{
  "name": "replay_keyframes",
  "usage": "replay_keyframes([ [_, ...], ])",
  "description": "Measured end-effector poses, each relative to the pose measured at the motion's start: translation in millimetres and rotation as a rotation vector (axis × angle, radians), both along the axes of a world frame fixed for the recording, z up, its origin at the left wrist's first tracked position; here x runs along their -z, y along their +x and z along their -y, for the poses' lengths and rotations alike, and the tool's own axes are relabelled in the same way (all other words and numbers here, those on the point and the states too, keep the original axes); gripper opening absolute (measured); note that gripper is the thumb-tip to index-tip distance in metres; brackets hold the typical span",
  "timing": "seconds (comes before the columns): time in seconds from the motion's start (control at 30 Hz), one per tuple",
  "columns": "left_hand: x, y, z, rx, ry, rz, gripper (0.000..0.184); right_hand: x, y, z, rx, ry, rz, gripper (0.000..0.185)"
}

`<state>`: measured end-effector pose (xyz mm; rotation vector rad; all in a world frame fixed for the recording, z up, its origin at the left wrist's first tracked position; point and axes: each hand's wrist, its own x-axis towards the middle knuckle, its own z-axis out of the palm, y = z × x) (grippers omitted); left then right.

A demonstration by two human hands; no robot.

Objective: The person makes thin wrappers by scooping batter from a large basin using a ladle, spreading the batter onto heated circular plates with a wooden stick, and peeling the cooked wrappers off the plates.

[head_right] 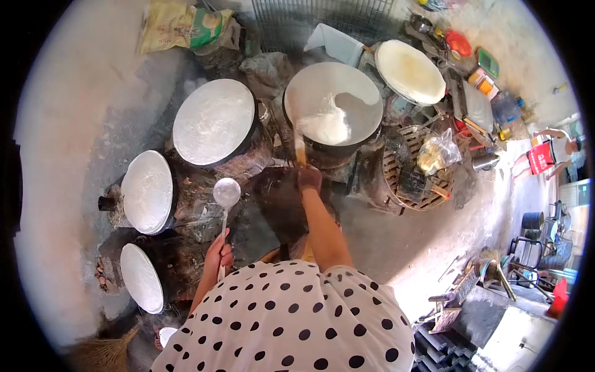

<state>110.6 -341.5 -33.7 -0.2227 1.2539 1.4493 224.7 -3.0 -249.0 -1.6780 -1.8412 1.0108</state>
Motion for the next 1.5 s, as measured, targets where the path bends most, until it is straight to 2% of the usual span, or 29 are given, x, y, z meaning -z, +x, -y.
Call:
replay_keyframes([
  [0.07, -1, -4, -2, -0.01, -0.004, 0.006, 0.038, 44, 43, -7, 0.099, 0.012, -0.13, 0.037],
  [0.13, 1, -6, -2, -0.017, -0.002, 0.019, 0.038, 80, 102, -25, 0.103, 0.033, 0.008, 0.033],
  [0.17, 3, -7, -5, -0.01, 0.01, 0.035, 0.036, 81, 116, -36, 0.105, 0.053, 0.073, 0.032],
  [0.2, 4, -8, -6, -0.007, 0.02, 0.049, 0.035, 48, 124, -41, 0.109, 0.069, 0.078, 0.032],
  [0.27, 6, -9, -10, 0.013, 0.061, 0.033, 0.035, -48, 132, -50, 0.178, -0.178, 0.106, 0.031],
  [0.33, 8, -7, -15, 0.058, 0.096, -0.009, 0.036, -51, 115, -63, 0.205, -0.125, 0.26, 0.027],
  [0.43, 10, -4, -25, 0.067, 0.078, 0.008, 0.036, -18, 70, -53, 0.024, 0.033, 0.255, 0.027],
  [0.5, 8, -2, -32, 0.087, 0.081, 0.009, 0.037, 5, 73, -38, -0.085, 0.113, 0.207, 0.027],
  [0.6, -4, 9, -48, 0.065, 0.061, 0.006, 0.037, 47, 135, -51, -0.13, 0.144, 0.084, 0.028],
  [0.67, -8, 21, -62, 0.04, 0.029, 0.005, 0.037, 84, 189, -85, -0.108, 0.049, -0.078, 0.028],
  [0.7, -7, 25, -70, 0.036, 0.035, 0.006, 0.037, 117, 211, -110, -0.08, -0.064, -0.353, 0.028],
  [0.73, -7, 29, -78, 0.029, 0.044, 0.004, 0.037, 167, 230, -136, -0.019, -0.244, -0.765, 0.028],
  [0.77, -5, 33, -87, 0.027, 0.038, 0.004, 0.037, 103, 225, -139, -0.078, -0.156, -0.409, 0.027],
  [0.83, 1, 48, -103, 0.038, 0.085, 0.013, 0.037, -70, 206, -137, -0.196, 0.028, 0.372, 0.027],
  [0.9, 1, 64, -124, 0.023, 0.067, 0.026, 0.037, 18, 193, -152, -0.321, 0.207, 0.367, 0.026],
  [1.0, -2, 88, -150, -0.01, 0.061, 0.078, 0.035, 78, 215, -146, -0.547, 0.388, 0.306, 0.024],
  [1.03, -6, 96, -157, 0.009, 0.059, 0.05, 0.035, 75, 229, -142, -0.653, 0.398, 0.252, 0.023],
  [1.1, -14, 110, -172, 0.019, 0.055, 0.016, 0.035, 50, 263, -166, -0.879, 0.701, 0.19, 0.022],
  [1.13, -18, 119, -178, 0.007, 0.039, -0.003, 0.035, 40, 274, -185, -0.884, 0.694, 0.183, 0.022],
  [1.2, -18, 133, -189, 0.004, 0.021, -0.016, 0.035, 26, 286, -232, -0.688, 0.256, 0.526, 0.023],
  [1.23, -15, 139, -193, -0.019, 0.018, -0.012, 0.036, -4, 284, -243, -0.689, 0.251, 0.53, 0.023],
  [1.27, -11, 145, -197, -0.046, 0.016, -0.008, 0.037, -48, 270, -249, -0.583, 0.111, 0.427, 0.022],
  [1.3, -6, 151, -201, -0.055, 0.012, -0.004, 0.037, -69, 262, -252, -0.479, -0.027, 0.322, 0.022],
  [1.33, -2, 156, -203, -0.082, 0.044, 0.026, 0.038, -45, 262, -252, -0.491, -0.033, 0.322, 0.022],
  [1.4, -5, 166, -206, -0.121, 0.071, 0.053, 0.038, 10, 255, -245, -0.948, 0.544, 0.572, 0.021],
  [1.43, -15, 173, -210, -0.109, 0.052, 0.032, 0.039, 13, 260, -229, -1.083, 0.541, 0.681, 0.021],
  [1.47, -20, 176, -214, -0.094, 0.038, 0.01, 0.039, 12, 274, -223, -1.088, 0.546, 0.676, 0.021],
  [1.5, -20, 178, -214, -0.099, 0.042, 0.003, 0.039, 24, 296, -228, -1.019, 0.291, 0.287, 0.021],
])
